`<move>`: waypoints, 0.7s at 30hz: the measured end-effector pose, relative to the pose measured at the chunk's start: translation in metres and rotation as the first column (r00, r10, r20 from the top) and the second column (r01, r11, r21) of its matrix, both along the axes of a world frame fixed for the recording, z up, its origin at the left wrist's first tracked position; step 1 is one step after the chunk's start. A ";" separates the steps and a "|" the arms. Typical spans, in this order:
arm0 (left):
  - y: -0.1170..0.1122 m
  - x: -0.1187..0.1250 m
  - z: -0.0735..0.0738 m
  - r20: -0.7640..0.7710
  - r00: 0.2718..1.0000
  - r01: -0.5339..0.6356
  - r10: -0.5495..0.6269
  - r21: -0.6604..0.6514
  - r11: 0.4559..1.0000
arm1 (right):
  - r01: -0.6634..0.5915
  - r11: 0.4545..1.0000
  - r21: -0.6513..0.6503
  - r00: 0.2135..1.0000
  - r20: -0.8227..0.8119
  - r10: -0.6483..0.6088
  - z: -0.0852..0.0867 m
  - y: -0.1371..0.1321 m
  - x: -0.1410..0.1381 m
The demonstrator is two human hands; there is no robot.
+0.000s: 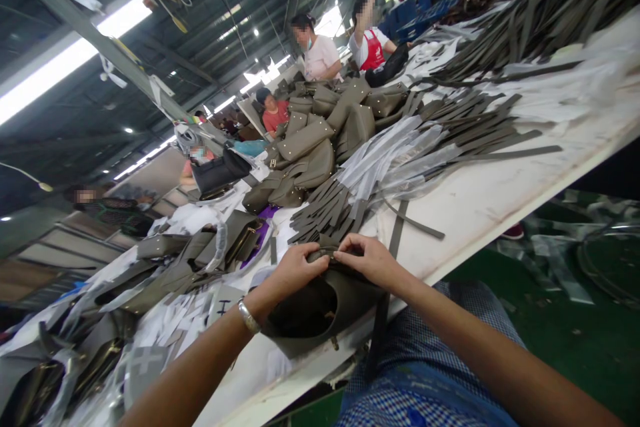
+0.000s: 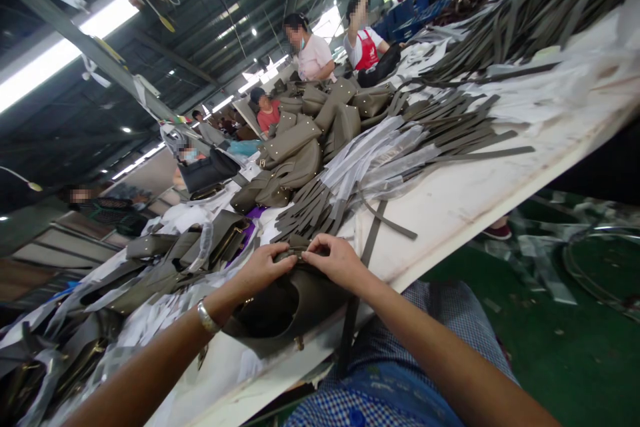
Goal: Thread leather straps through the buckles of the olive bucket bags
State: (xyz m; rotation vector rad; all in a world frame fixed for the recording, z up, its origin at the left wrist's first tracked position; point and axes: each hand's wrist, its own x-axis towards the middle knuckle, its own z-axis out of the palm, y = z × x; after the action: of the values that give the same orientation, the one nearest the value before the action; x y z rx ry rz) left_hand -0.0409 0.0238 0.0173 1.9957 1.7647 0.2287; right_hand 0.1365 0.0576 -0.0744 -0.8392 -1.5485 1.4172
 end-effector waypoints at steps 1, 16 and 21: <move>0.000 0.000 -0.001 0.008 1.000 0.002 -0.002 0.000 1.000 | -0.007 1.000 -0.012 1.000 -0.009 0.007 -0.001 0.000 -0.001; -0.002 0.001 -0.009 0.023 0.997 -0.080 0.078 0.049 0.996 | -0.051 0.909 0.414 0.810 0.549 -0.205 -0.035 0.068 0.057; -0.002 0.003 -0.008 0.054 0.993 -0.106 0.103 0.047 0.993 | -0.424 0.764 0.486 0.674 0.733 -0.091 -0.033 0.080 0.061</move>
State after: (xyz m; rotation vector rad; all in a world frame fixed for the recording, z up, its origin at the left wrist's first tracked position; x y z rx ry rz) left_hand -0.0374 0.0221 0.0090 1.9162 1.8498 0.3578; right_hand 0.1976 0.1378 -0.1075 -0.8718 -2.5910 0.5386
